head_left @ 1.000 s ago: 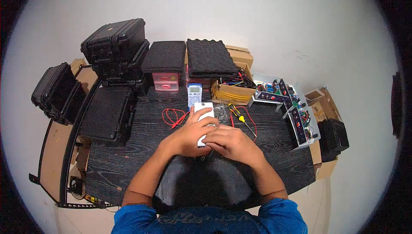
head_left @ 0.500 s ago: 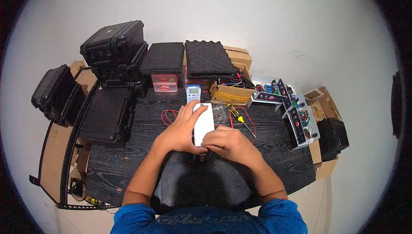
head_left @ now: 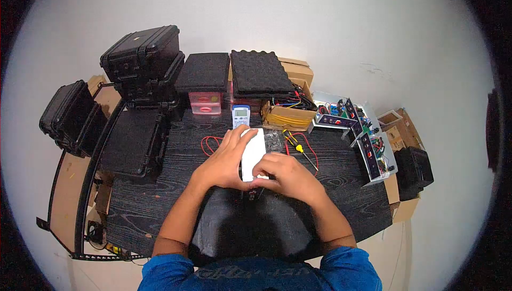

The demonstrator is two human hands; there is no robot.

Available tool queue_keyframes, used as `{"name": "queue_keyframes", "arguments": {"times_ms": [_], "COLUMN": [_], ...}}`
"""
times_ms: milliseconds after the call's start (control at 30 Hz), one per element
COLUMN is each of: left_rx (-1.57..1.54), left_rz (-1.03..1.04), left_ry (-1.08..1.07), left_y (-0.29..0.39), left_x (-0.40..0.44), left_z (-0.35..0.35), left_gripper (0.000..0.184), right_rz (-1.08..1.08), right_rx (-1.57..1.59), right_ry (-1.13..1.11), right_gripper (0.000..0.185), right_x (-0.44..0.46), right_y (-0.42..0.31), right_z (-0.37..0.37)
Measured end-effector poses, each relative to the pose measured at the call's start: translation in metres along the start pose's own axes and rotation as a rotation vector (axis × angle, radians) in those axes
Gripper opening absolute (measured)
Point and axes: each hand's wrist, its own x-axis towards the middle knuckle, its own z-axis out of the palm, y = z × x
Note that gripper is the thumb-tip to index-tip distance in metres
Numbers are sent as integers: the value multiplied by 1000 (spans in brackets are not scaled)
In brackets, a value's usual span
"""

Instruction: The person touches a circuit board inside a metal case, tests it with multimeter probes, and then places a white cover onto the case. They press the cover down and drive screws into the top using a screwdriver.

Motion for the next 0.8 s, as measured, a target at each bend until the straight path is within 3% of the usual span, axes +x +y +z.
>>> {"name": "queue_keyframes", "arguments": {"times_ms": [133,233,433,733,800], "left_rx": [12,26,20,62,74], "left_rz": [-1,5,26,172,171], "left_ry": [1,-4,-6,-64,-85], "left_y": [-1,0,-2,2,2], "left_x": [-1,-1,0,6,7], "left_z": [-1,-1,0,6,6], "left_gripper": [126,123,117,108,105], "right_rz": [-98,-123,51,-85,-19], "right_rx": [33,39,-23,81,79], "right_ry": [67,-3,-15,15,-8], "right_gripper": [18,20,17,20,19], "right_x": [1,-1,5,-1,-1], "right_y": [0,9,-4,9,5], "right_z": [0,-2,-3,-2,-3]}}
